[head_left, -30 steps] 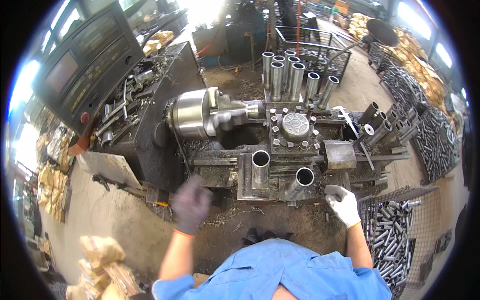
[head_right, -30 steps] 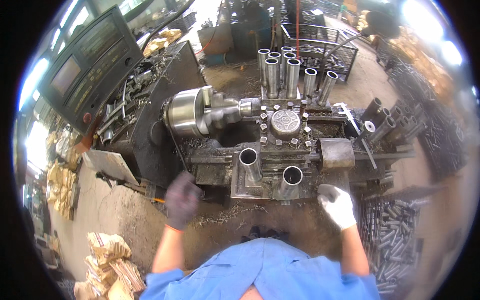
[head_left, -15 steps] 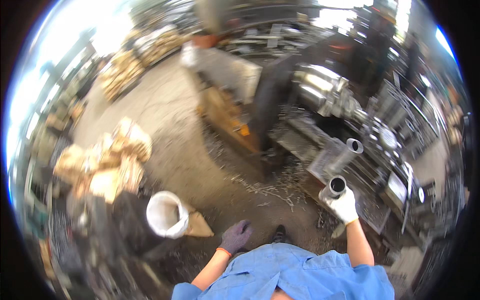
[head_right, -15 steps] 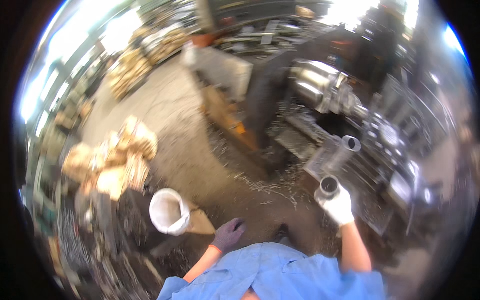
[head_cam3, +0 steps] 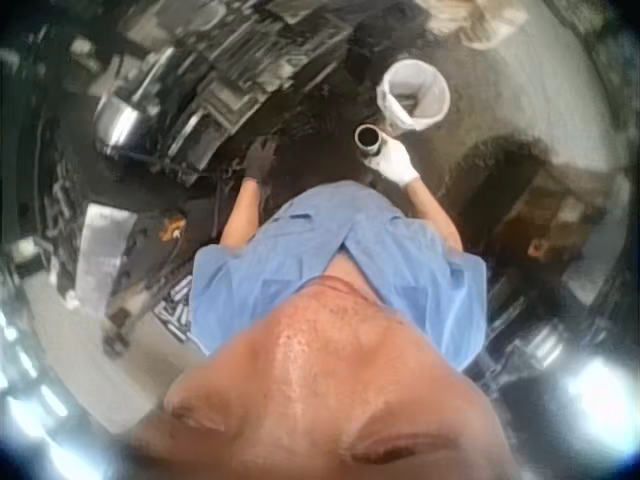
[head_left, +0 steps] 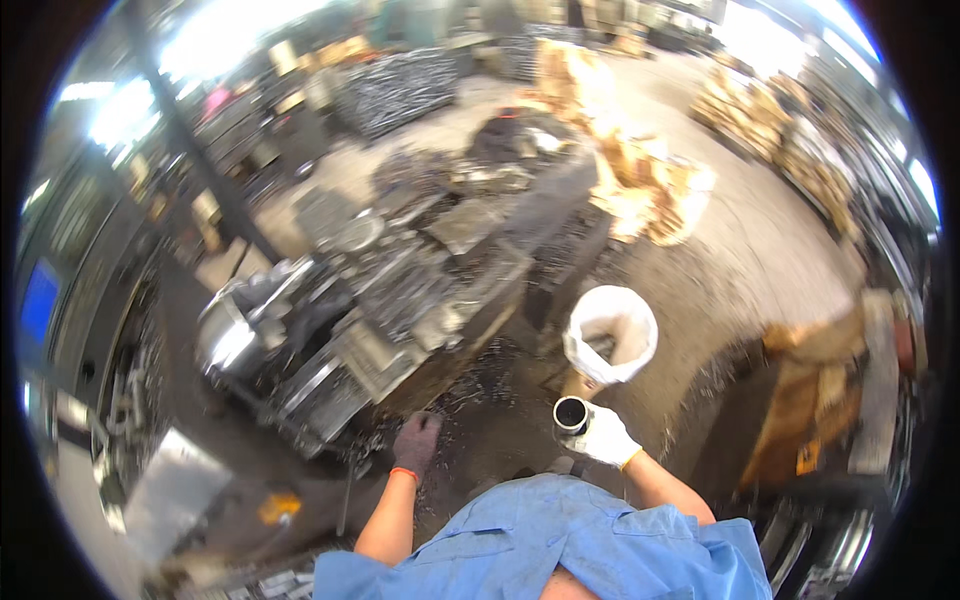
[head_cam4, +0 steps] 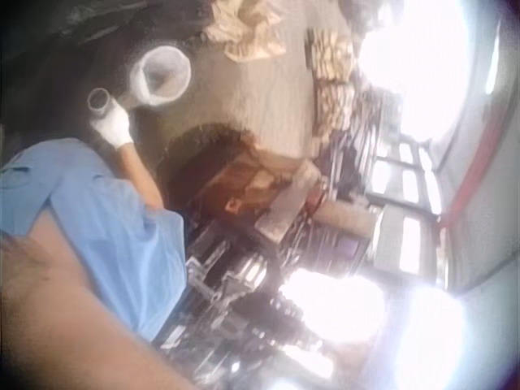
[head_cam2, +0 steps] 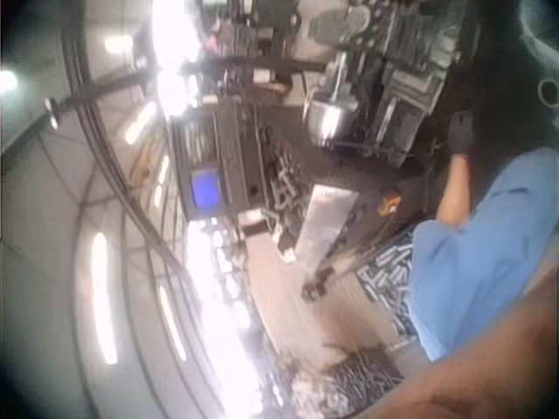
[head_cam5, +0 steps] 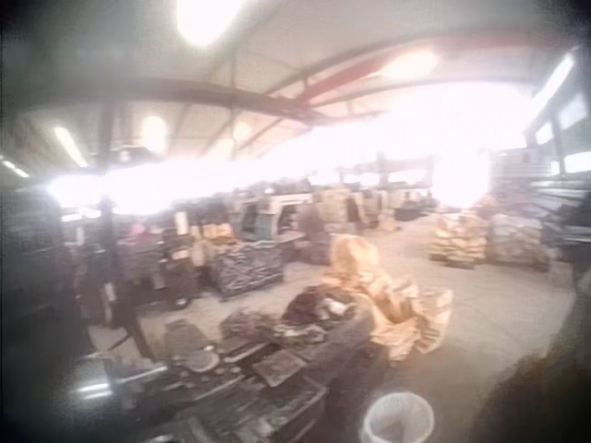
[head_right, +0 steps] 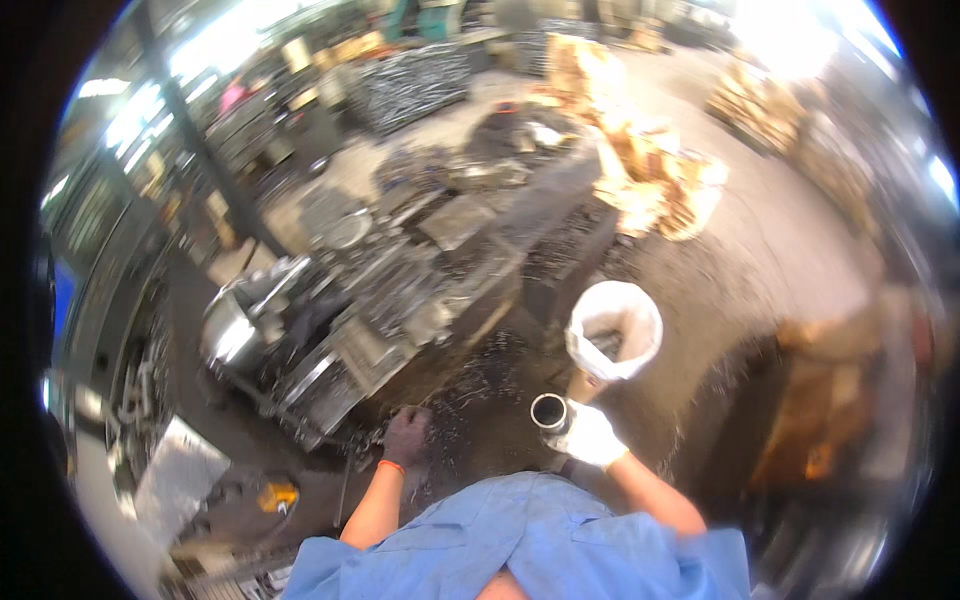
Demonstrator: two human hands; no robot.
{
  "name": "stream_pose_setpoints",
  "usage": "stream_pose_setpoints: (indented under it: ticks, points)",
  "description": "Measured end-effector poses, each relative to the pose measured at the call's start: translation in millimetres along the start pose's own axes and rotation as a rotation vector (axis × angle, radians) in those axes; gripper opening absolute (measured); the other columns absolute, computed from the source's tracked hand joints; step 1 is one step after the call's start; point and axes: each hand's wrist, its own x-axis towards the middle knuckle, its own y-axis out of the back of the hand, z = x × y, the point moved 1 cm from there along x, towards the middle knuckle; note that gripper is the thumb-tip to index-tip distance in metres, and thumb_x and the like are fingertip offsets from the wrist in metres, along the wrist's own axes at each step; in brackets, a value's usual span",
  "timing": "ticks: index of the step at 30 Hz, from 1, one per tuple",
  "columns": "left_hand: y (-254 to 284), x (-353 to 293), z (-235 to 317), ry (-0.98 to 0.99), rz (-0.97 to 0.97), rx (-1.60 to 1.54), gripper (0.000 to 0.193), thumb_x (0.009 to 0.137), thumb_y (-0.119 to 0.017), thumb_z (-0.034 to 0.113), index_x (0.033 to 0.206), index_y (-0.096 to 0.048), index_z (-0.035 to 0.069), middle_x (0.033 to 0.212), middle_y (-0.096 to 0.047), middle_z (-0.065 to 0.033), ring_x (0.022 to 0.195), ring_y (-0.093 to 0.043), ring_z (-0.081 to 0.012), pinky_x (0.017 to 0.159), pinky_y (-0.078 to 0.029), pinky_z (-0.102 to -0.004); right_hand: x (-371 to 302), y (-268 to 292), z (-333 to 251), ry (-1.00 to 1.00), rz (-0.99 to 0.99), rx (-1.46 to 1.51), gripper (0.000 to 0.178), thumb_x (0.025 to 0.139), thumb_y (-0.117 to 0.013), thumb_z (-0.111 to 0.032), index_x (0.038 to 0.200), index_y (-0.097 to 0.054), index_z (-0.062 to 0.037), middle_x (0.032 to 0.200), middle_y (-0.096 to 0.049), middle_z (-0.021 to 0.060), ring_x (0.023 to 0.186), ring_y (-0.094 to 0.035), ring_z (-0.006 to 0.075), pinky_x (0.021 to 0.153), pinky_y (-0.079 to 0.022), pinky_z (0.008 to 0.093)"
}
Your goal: The person repeatedly picks metal tubes from a wire basket, inserts them into a lathe chuck, operates the machine, and removes the finished parts. The cycle of loading, machining, and unloading is repeated throughout the clip.
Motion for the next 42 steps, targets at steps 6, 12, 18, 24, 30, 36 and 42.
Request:
stream_pose_setpoints:
  ticks: [6, 12, 18, 24, 30, 36, 42]
  points:
    - [80.6, -94.6, -132.8, 0.466, 1.275, -0.673, 0.057, 0.107, -0.058, 0.051, 0.125, -0.066, -0.003, 0.122, -0.072, -0.024, 0.109, -0.069, -0.0389, 0.096, -0.053, -0.0477, 155.2, 15.0, -105.3, 0.405, -0.177, 0.176, 0.054, 0.081, -0.086, -0.025, 0.13, -0.07, -0.0085, 0.115, -0.077, 0.0127, 0.106, -0.074, 0.0233, 0.095, -0.057, 0.0366]
    - [116.9, -159.9, -173.2, 0.529, 1.621, -0.196, 0.059, 0.114, -0.05, 0.047, 0.15, -0.054, 0.0, 0.152, -0.06, -0.0235, 0.136, -0.06, -0.0332, 0.113, -0.05, -0.0433, 274.6, 0.2, -172.3, 0.507, -0.257, 0.116, 0.065, 0.078, -0.089, -0.036, 0.134, -0.067, -0.0111, 0.118, -0.077, 0.017, 0.105, -0.076, 0.0325, 0.094, -0.059, 0.0412]
    - [135.0, -172.8, -166.9, 0.656, 1.495, -0.889, 0.057, 0.108, -0.06, 0.045, 0.141, -0.064, -0.001, 0.135, -0.069, -0.0204, 0.115, -0.067, -0.0275, 0.099, -0.055, -0.0405, 350.0, 79.5, -207.2, 0.654, -0.634, -0.444, 0.056, 0.087, -0.079, -0.048, 0.126, -0.073, -0.0098, 0.115, -0.077, 0.0196, 0.107, -0.075, 0.036, 0.094, -0.06, 0.0448]
    - [153.6, -18.4, -28.5, 0.32, 1.25, -0.429, 0.059, 0.1, -0.072, 0.029, 0.147, -0.057, -0.003, 0.148, -0.062, -0.0204, 0.137, -0.058, -0.0346, 0.119, -0.042, -0.0426, 476.8, 96.9, -345.4, 1.085, -0.318, -0.062, 0.062, 0.09, -0.078, -0.046, 0.133, -0.068, -0.003, 0.119, -0.077, 0.0204, 0.108, -0.076, 0.033, 0.096, -0.06, 0.042]
    - [315.2, 127.5, 61.3, 0.11, 1.207, 0.862, 0.088, 0.09, -0.074, 0.046, 0.158, -0.042, 0.0, 0.16, -0.048, -0.025, 0.153, -0.039, -0.0423, 0.13, -0.021, -0.0585, 540.7, -86.3, -457.5, 0.698, -0.917, -0.45, 0.058, 0.082, -0.088, -0.044, 0.115, -0.078, 0.0027, 0.104, -0.08, 0.0145, 0.093, -0.073, 0.0244, 0.078, -0.059, 0.0408]
    - [337.6, 145.6, 35.8, 0.228, 1.106, 0.938, 0.086, 0.091, -0.069, 0.051, 0.157, -0.046, 0.0, 0.164, -0.043, -0.0241, 0.156, -0.035, -0.0439, 0.132, -0.018, -0.0589, 630.0, -58.4, -431.7, 0.894, -0.92, -0.768, 0.025, 0.088, -0.079, -0.035, 0.099, -0.086, -0.013, 0.094, -0.081, 0.0088, 0.082, -0.072, 0.0218, 0.079, -0.058, 0.0402]
    - [334.0, 145.7, 31.5, 0.191, 1.14, 0.937, 0.083, 0.094, -0.067, 0.052, 0.155, -0.048, -0.001, 0.163, -0.044, -0.0242, 0.155, -0.034, -0.046, 0.131, -0.018, -0.0614, 657.3, 64.7, -467.4, 0.623, 0.179, -0.793, 0.038, 0.091, -0.068, -0.041, 0.096, -0.084, -0.007, 0.092, -0.081, 0.0155, 0.081, -0.078, 0.0273, 0.077, -0.062, 0.0417]
